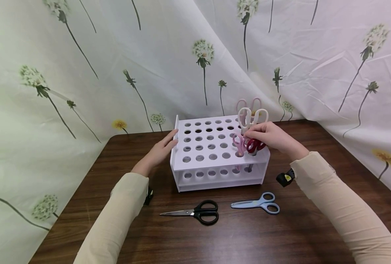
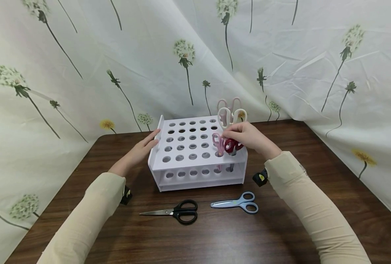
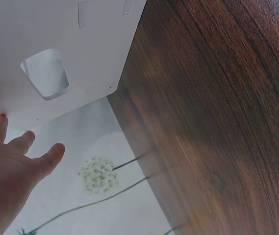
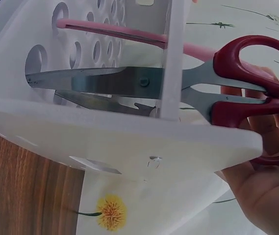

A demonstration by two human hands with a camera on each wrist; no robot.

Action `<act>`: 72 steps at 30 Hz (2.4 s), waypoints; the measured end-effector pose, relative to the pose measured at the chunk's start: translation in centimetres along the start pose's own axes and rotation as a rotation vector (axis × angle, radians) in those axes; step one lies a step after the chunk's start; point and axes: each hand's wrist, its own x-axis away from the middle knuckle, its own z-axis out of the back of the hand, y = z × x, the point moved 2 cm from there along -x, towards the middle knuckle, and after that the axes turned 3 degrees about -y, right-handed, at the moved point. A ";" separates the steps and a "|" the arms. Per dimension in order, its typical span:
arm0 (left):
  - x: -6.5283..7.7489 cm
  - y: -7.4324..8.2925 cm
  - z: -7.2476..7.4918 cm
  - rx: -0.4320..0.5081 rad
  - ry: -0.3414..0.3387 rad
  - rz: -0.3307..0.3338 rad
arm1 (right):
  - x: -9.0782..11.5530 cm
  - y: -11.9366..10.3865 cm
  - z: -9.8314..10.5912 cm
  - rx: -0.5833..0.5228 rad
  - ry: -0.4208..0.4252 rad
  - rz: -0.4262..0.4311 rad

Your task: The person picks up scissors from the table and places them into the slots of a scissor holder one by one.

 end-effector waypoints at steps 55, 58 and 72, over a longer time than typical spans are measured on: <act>-0.1 -0.3 -0.1 0.009 0.002 -0.014 | 3.1 1.6 2.8 -0.090 0.170 0.047; -0.1 -0.3 -0.1 -0.003 0.004 -0.007 | 3.6 2.0 3.0 -0.105 0.179 0.052; 0.0 -0.1 0.0 -0.007 0.001 -0.016 | 5.2 3.5 3.3 -0.136 0.169 0.017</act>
